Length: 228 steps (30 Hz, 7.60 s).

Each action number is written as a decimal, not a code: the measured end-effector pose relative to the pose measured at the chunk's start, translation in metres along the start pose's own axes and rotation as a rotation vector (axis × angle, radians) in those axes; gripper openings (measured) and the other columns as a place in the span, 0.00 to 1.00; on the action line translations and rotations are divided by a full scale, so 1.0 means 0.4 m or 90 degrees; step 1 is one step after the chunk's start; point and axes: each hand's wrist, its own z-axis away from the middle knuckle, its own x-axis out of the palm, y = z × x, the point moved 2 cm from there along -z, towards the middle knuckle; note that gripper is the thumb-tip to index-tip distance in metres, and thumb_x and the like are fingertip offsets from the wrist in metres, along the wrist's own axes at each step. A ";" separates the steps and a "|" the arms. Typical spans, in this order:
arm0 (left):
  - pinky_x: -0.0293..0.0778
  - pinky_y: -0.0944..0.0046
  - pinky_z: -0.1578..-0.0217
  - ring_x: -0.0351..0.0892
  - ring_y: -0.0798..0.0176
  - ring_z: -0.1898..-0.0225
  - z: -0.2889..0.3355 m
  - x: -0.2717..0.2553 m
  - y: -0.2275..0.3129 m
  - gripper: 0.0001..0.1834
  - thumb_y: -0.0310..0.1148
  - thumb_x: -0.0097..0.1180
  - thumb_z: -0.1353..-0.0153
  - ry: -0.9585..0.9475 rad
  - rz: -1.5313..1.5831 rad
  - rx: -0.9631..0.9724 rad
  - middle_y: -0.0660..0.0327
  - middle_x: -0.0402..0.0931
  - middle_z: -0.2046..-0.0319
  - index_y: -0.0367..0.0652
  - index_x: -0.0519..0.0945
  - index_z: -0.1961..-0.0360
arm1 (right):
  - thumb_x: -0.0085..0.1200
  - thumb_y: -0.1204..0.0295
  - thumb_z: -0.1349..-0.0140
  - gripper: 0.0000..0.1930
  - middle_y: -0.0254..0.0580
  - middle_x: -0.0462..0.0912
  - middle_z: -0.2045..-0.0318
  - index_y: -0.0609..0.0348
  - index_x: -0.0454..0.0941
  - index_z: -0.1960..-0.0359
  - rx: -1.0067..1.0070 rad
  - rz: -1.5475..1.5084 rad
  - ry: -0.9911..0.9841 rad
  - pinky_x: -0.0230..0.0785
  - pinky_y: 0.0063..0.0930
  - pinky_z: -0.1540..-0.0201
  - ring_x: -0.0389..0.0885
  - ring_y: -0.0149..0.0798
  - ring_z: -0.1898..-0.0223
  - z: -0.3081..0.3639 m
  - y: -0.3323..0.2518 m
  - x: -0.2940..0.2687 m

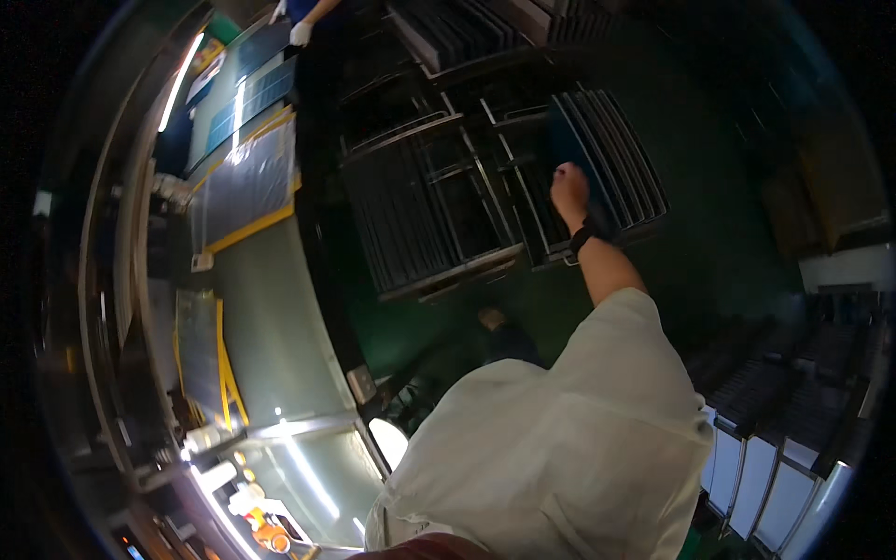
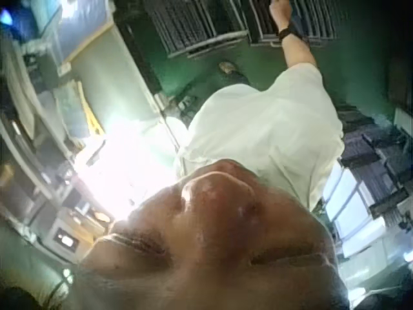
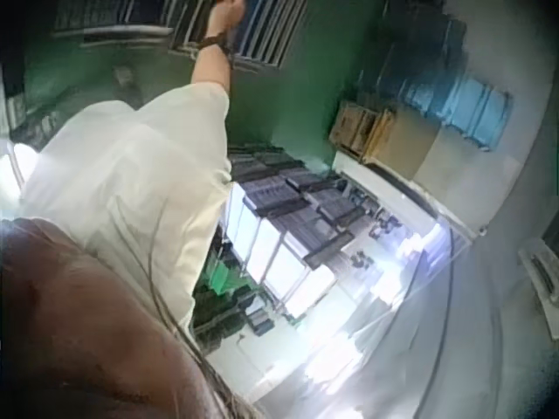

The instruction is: Moving large rectangular circuit board panels between a drying rack and an inspection light table.

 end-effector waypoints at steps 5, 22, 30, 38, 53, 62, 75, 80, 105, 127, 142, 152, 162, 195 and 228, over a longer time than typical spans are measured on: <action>0.71 0.63 0.66 0.75 0.64 0.69 -0.022 0.010 0.077 0.14 0.39 0.47 0.40 0.010 -0.170 -0.041 0.61 0.76 0.72 0.38 0.76 0.63 | 0.51 0.72 0.45 0.14 0.53 0.76 0.65 0.65 0.73 0.58 0.026 0.220 0.025 0.67 0.42 0.56 0.73 0.53 0.60 -0.109 0.207 -0.023; 0.71 0.63 0.68 0.75 0.63 0.71 -0.021 0.050 0.144 0.14 0.38 0.47 0.40 0.045 -0.253 -0.049 0.61 0.76 0.75 0.37 0.76 0.66 | 0.52 0.63 0.44 0.16 0.60 0.77 0.70 0.67 0.76 0.70 0.149 0.215 -0.270 0.67 0.46 0.62 0.75 0.57 0.63 -0.112 0.373 0.104; 0.71 0.63 0.69 0.75 0.63 0.72 -0.022 0.090 0.115 0.14 0.38 0.47 0.40 0.055 -0.270 -0.019 0.61 0.76 0.76 0.37 0.76 0.67 | 0.51 0.66 0.44 0.14 0.60 0.77 0.69 0.68 0.76 0.67 0.165 0.189 -0.239 0.67 0.46 0.61 0.75 0.59 0.64 -0.182 0.242 -0.065; 0.69 0.62 0.73 0.74 0.60 0.76 -0.182 0.071 0.285 0.13 0.34 0.47 0.40 0.052 -0.232 0.276 0.54 0.76 0.78 0.32 0.75 0.70 | 0.52 0.66 0.46 0.13 0.51 0.75 0.81 0.67 0.75 0.74 -0.048 0.060 -0.246 0.65 0.35 0.73 0.76 0.43 0.78 -0.319 -0.018 -0.520; 0.62 0.53 0.45 0.65 0.54 0.47 0.128 0.040 0.926 0.26 0.47 0.42 0.37 -0.384 0.816 0.479 0.56 0.66 0.47 0.38 0.63 0.45 | 0.52 0.66 0.42 0.17 0.39 0.79 0.64 0.68 0.74 0.57 -0.287 -0.566 -0.859 0.67 0.25 0.59 0.75 0.32 0.64 -0.045 -0.855 -0.349; 0.68 0.57 0.50 0.71 0.58 0.52 0.183 -0.224 0.446 0.19 0.42 0.46 0.38 -0.174 1.051 0.483 0.59 0.73 0.53 0.40 0.72 0.52 | 0.52 0.66 0.41 0.20 0.45 0.77 0.57 0.71 0.71 0.53 -0.386 -0.437 -1.209 0.67 0.22 0.54 0.75 0.33 0.58 0.406 -1.222 -0.159; 0.67 0.60 0.51 0.69 0.60 0.51 0.176 -0.286 0.029 0.24 0.47 0.44 0.38 0.060 1.090 0.439 0.62 0.69 0.51 0.42 0.66 0.47 | 0.56 0.66 0.44 0.23 0.43 0.74 0.56 0.70 0.69 0.51 -0.314 -0.358 -1.295 0.59 0.24 0.48 0.69 0.31 0.53 0.670 -1.335 -0.001; 0.61 0.59 0.46 0.64 0.59 0.47 0.223 -0.243 -0.156 0.25 0.47 0.44 0.38 0.229 1.182 0.375 0.61 0.67 0.47 0.43 0.64 0.45 | 0.52 0.67 0.41 0.22 0.41 0.74 0.55 0.68 0.67 0.49 -0.366 -0.382 -1.309 0.64 0.23 0.52 0.72 0.31 0.55 0.587 -1.390 0.100; 0.48 0.53 0.40 0.53 0.57 0.40 0.720 0.077 -0.309 0.34 0.55 0.46 0.42 0.741 1.129 0.391 0.61 0.57 0.40 0.43 0.60 0.41 | 0.46 0.39 0.50 0.36 0.49 0.42 0.34 0.32 0.56 0.38 -1.396 -0.132 -0.715 0.29 0.66 0.40 0.35 0.62 0.35 1.368 -1.312 0.186; 0.56 0.49 0.44 0.55 0.52 0.38 0.139 -0.225 0.194 0.29 0.50 0.51 0.43 0.480 0.359 0.186 0.52 0.59 0.41 0.44 0.67 0.45 | 0.50 0.74 0.43 0.15 0.45 0.79 0.62 0.67 0.72 0.54 -0.653 -0.391 -0.986 0.67 0.28 0.58 0.77 0.37 0.63 0.461 -1.400 -0.227; 0.43 0.30 0.46 0.34 0.36 0.35 0.088 -0.141 0.129 0.47 0.63 0.52 0.54 0.671 -0.139 -0.122 0.49 0.38 0.34 0.57 0.50 0.35 | 0.39 0.85 0.51 0.28 0.58 0.55 0.39 0.60 0.62 0.43 -0.960 -0.238 -0.536 0.47 0.47 0.38 0.48 0.65 0.38 0.816 -1.108 0.306; 0.46 0.32 0.46 0.36 0.36 0.36 0.111 -0.121 0.113 0.47 0.63 0.52 0.53 0.654 -0.176 -0.141 0.48 0.40 0.35 0.55 0.52 0.36 | 0.50 0.45 0.46 0.24 0.37 0.80 0.72 0.56 0.72 0.68 -0.159 -0.643 -1.256 0.71 0.20 0.70 0.79 0.30 0.72 0.937 -1.830 0.274; 0.41 0.28 0.46 0.30 0.35 0.35 0.090 -0.149 0.111 0.49 0.62 0.54 0.54 0.612 -0.129 -0.114 0.49 0.34 0.34 0.57 0.48 0.35 | 0.54 0.81 0.48 0.15 0.41 0.75 0.59 0.59 0.70 0.57 0.349 -1.005 -1.092 0.69 0.35 0.54 0.74 0.41 0.57 1.040 -2.206 0.253; 0.45 0.40 0.41 0.41 0.49 0.34 -0.072 -0.146 0.624 0.35 0.42 0.57 0.49 0.554 -0.343 0.453 0.56 0.47 0.36 0.51 0.61 0.40 | 0.59 0.56 0.52 0.21 0.56 0.71 0.53 0.61 0.72 0.65 -0.826 -0.247 -0.503 0.58 0.48 0.45 0.67 0.54 0.46 0.653 -0.986 0.124; 0.40 0.42 0.39 0.38 0.52 0.33 -0.213 -0.095 0.722 0.49 0.59 0.54 0.53 0.448 -0.422 0.447 0.54 0.42 0.34 0.47 0.50 0.36 | 0.46 0.74 0.49 0.05 0.41 0.78 0.79 0.55 0.74 0.71 -1.061 -0.269 -0.468 0.69 0.39 0.71 0.79 0.43 0.74 0.560 -1.366 0.095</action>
